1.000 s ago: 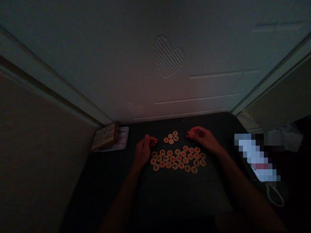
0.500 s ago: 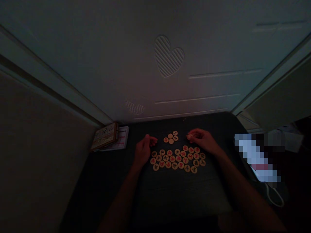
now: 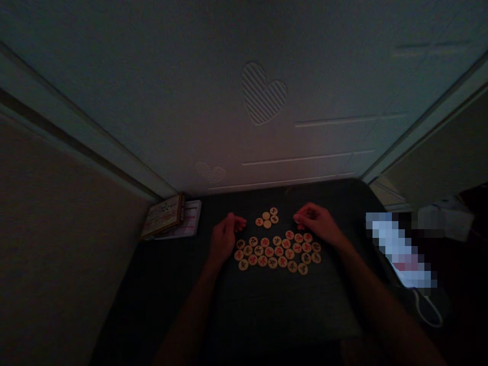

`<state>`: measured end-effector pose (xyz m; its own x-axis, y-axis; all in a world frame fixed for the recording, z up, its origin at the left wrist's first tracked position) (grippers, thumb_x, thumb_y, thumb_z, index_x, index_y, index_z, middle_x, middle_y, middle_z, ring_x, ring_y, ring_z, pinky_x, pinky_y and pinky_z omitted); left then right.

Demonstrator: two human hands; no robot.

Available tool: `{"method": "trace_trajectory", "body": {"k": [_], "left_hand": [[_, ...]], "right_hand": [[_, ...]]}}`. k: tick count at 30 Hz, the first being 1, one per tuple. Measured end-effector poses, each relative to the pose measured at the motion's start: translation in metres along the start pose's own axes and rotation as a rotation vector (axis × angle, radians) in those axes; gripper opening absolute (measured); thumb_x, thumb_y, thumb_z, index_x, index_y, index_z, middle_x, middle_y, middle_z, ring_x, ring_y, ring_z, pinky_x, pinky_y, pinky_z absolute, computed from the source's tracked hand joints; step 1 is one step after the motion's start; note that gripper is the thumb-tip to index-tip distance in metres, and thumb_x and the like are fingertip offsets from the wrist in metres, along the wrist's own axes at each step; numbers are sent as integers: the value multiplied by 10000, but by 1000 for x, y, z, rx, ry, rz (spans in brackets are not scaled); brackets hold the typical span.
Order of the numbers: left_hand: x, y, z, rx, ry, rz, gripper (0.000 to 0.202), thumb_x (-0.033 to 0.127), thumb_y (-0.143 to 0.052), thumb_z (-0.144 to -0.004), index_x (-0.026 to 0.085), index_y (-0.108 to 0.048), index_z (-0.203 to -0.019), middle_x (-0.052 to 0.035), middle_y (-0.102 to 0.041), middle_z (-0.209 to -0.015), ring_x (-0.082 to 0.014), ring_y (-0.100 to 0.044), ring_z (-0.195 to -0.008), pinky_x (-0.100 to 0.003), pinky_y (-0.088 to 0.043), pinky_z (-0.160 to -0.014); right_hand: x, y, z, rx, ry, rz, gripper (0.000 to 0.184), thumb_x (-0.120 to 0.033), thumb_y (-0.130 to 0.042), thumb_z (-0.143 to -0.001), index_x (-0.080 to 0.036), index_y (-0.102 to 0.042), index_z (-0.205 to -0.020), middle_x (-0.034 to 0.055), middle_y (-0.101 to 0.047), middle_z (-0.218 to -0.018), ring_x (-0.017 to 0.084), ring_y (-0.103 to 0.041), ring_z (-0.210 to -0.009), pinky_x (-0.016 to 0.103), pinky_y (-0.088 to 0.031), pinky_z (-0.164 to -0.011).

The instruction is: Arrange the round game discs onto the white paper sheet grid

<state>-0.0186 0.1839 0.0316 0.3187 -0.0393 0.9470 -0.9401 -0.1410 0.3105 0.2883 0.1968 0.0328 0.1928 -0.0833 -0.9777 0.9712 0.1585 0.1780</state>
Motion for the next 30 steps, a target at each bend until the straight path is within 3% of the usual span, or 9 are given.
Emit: {"method": "trace_trajectory", "body": {"k": [4,12,19,30], "left_hand": [[-1,-1,0,-2,3,16,663,672,-361,-997,171,-757,-818,-81,-745,-766,-198,-652,-708,-328,-513,-689],[-1,-1,1,-6,-3,10,657,667,-362,-998,174,-757,-818,-78,-743,-769,-198,-655,-712,-326,-512,-691],[1,-1,2,8,-3,10,636,654,-375,-998,180,-754,-808,-73,-741,-768,-196,-657,-707,-325,-520,-693],[-1,-1,0,-4,-13,0,645,661,-371,-995,177,-749,-799,-74,-735,-750,-195,-654,-691,-322,-517,-680]], "right_hand": [[-2,0,1,7,10,74,348,-540,-780,-783,-217,-660,-830,8,-713,-734,138,-621,-577,263,-487,-519],[-3,1,0,-2,85,115,283,-499,-771,-800,-240,-748,-911,26,-768,-870,199,-702,-793,326,-547,-715],[6,2,-2,-29,57,122,324,-512,-754,-822,-253,-769,-1016,29,-779,-872,190,-695,-707,314,-542,-623],[12,0,-4,-70,36,-6,340,-477,-761,-830,-246,-738,-1079,53,-790,-935,227,-765,-856,368,-607,-774]]}}
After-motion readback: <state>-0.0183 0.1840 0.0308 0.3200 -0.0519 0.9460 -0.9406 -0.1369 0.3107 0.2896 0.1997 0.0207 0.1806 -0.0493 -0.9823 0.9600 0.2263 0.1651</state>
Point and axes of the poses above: each hand's wrist, its own z-axis away from the middle knuckle, its own y-axis out of the back of the hand, x = y × z, the point moved 6 cm from there along -z, towards the middle knuckle
